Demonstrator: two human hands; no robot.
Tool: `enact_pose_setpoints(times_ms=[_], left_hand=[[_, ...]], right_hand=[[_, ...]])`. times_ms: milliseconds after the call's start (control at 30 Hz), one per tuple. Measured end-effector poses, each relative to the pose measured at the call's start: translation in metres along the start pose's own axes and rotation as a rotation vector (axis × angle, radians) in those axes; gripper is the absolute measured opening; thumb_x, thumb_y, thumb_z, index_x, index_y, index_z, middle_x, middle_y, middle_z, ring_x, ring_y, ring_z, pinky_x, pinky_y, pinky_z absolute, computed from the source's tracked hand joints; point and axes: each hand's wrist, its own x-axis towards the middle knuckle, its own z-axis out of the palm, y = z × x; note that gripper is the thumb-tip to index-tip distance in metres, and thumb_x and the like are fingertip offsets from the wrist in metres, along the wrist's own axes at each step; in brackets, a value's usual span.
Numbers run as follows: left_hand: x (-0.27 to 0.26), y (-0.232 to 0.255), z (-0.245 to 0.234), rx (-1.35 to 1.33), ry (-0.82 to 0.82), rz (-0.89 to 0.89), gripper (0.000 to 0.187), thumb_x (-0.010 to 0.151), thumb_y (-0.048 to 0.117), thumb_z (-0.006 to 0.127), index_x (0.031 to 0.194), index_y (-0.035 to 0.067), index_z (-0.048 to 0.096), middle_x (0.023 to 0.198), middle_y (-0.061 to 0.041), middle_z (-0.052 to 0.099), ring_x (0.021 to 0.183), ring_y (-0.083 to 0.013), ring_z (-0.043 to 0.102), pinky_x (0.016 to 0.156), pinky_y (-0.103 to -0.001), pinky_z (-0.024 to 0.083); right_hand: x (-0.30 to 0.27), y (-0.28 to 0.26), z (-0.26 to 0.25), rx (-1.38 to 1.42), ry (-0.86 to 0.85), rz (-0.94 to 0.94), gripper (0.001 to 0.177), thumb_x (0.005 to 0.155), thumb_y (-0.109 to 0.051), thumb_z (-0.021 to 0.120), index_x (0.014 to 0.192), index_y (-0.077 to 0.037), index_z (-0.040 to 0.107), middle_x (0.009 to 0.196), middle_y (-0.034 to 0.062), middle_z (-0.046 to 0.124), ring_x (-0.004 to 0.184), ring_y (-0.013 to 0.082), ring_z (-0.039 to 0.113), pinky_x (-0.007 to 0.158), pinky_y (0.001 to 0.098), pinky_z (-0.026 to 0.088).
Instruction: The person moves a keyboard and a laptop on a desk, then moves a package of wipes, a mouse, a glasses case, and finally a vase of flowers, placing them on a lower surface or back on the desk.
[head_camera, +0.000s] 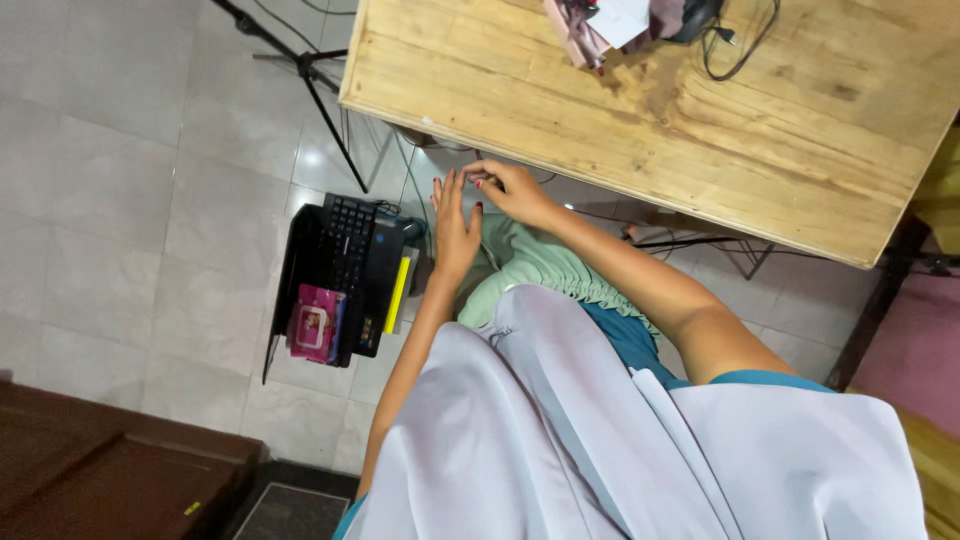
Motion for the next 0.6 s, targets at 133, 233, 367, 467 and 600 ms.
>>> enact_pose_setpoints(times_ms=[133,233,367,467,600], left_hand=[[0.031,0.033,0.03,-0.016,-0.074,0.037,0.069,0.096,0.01,0.062,0.158,0.004,0.034,0.164,-0.024,0.034,0.155,-0.0503,0.019,0.126,-0.056,0.017],[0.049,0.056,0.049,-0.052,-0.086,0.148,0.066,0.1,0.01,0.063,0.159,0.006,0.035,0.165,-0.022,0.034,0.156,-0.0493,0.022,0.128,-0.054,0.02],[0.071,0.085,0.066,-0.097,-0.184,0.177,0.065,0.097,0.006,0.064,0.157,0.01,0.039,0.165,-0.022,0.034,0.154,-0.0471,0.028,0.123,-0.047,0.033],[0.088,0.103,0.075,-0.106,-0.219,0.205,0.065,0.098,0.007,0.064,0.157,0.013,0.039,0.165,-0.021,0.035,0.152,-0.0427,0.036,0.12,-0.044,0.038],[0.106,0.119,0.085,-0.122,-0.281,0.204,0.063,0.098,0.008,0.063,0.156,0.015,0.04,0.165,-0.019,0.036,0.148,-0.0403,0.042,0.116,-0.042,0.042]], right_hand=[[-0.012,-0.003,-0.048,0.028,0.136,0.089,0.027,0.101,-0.01,0.062,0.127,-0.006,0.068,0.115,0.007,0.076,0.091,0.014,0.072,0.08,0.0299,0.057],[-0.028,-0.003,-0.086,0.015,0.199,0.072,0.025,0.102,-0.009,0.06,0.126,-0.006,0.068,0.115,0.0071,0.076,0.092,0.0132,0.072,0.083,0.029,0.057],[-0.046,0.013,-0.125,-0.022,0.289,0.081,0.025,0.102,-0.007,0.058,0.124,-0.003,0.07,0.113,0.0085,0.077,0.1,0.0128,0.07,0.088,0.0282,0.054],[-0.051,0.03,-0.153,0.002,0.345,0.068,0.025,0.104,-0.005,0.056,0.124,-0.002,0.07,0.112,0.0084,0.076,0.103,0.0118,0.07,0.091,0.027,0.054],[-0.046,0.044,-0.194,0.091,0.479,-0.002,0.023,0.106,-0.001,0.057,0.125,-0.002,0.069,0.114,0.008,0.075,0.106,0.0109,0.069,0.094,0.0265,0.053]])
